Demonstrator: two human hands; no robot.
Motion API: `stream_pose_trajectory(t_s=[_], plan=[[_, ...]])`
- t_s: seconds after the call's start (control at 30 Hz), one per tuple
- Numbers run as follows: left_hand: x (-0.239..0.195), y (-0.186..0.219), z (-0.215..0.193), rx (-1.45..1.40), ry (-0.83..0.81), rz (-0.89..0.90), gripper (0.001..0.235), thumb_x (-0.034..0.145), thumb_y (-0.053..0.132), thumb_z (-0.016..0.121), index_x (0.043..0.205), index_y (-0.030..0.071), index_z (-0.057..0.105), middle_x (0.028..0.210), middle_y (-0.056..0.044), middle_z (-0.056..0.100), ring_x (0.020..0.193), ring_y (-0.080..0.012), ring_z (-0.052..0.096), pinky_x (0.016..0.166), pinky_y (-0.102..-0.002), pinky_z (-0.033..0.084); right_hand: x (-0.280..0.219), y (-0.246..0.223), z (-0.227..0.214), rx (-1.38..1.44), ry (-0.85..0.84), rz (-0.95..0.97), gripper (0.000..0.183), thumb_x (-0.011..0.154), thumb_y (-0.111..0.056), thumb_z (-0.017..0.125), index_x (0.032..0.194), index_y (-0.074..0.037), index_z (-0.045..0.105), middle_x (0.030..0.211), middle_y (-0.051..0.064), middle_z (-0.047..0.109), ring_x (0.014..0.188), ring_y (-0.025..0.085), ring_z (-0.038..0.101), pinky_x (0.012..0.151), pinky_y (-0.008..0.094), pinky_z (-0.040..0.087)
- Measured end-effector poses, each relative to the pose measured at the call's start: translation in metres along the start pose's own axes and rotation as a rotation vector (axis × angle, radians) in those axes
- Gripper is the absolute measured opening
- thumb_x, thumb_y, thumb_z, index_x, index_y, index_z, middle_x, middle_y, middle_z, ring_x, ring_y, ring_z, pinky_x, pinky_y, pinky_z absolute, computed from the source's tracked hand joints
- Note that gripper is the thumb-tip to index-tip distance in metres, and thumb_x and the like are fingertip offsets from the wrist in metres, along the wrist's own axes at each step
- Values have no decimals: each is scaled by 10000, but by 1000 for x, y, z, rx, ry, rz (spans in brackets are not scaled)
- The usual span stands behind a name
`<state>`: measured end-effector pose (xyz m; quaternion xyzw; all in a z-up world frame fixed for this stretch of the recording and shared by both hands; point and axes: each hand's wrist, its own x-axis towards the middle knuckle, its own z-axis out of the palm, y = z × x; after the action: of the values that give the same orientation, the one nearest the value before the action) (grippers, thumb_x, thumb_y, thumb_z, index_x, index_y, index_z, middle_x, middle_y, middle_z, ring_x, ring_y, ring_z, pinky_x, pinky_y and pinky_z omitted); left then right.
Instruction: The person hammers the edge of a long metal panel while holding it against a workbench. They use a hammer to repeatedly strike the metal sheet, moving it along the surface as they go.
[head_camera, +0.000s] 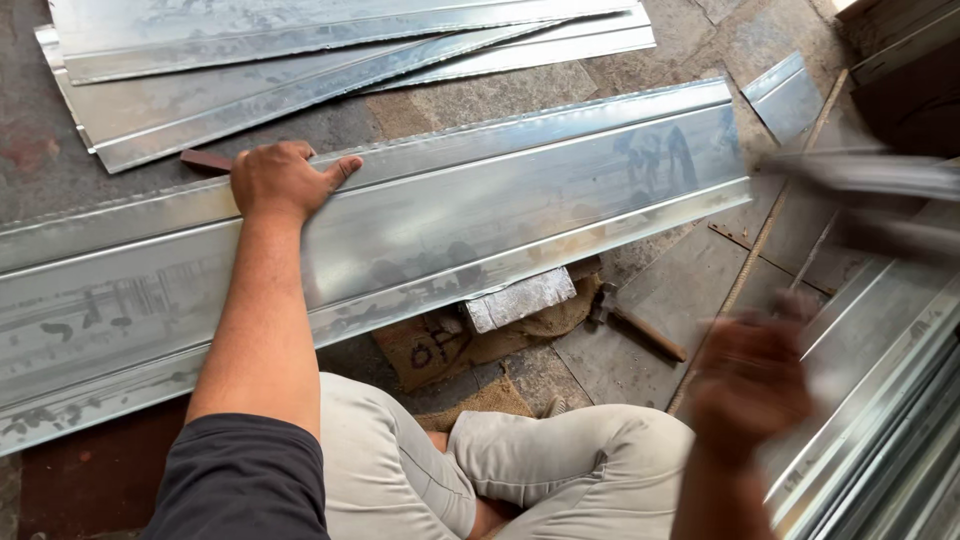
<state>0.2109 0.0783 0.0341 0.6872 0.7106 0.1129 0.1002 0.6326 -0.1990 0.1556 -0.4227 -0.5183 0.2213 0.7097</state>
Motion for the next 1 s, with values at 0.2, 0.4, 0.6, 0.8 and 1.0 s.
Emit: stream_pose_trajectory(t_s=[0.2,0.4,0.6,0.8,1.0], plan=[[-1,-14,8,0,19,-7,929,714,1004,596,1014,157,831,853,-109,775,784,-292,708,808,-433,540,-26,2,-3,-179,1,-274,308,1063,-222,604,1347,-107,623,966,56,685,756,92,653,692,239,504],[8,-11,-6,6,-63,-48,857,774,949,618,977,146,838,910,-126,774,865,-340,724,771,-453,570,-80,65,25,-931,-256,457,563,887,-98,771,1426,-155,617,905,80,739,731,108,686,686,243,509],[-1,-19,1,-24,28,-1,847,722,935,668,987,148,834,872,-130,769,838,-325,726,730,-442,568,9,2,-14,-329,-52,-149,178,1116,-166,586,1278,-127,648,934,-29,669,651,67,590,566,172,523],[-2,-32,8,-12,-77,-64,869,751,953,628,999,145,829,877,-116,778,831,-307,738,715,-445,574,-20,0,-25,-377,137,-317,201,1062,-280,591,1203,-148,645,784,12,628,609,73,582,554,196,473],[6,-36,4,-8,-20,-45,851,752,965,623,933,160,835,867,-121,773,817,-323,723,699,-445,567,-84,73,12,-924,-223,583,383,931,-200,759,1305,-135,707,715,104,704,586,156,587,546,282,463]])
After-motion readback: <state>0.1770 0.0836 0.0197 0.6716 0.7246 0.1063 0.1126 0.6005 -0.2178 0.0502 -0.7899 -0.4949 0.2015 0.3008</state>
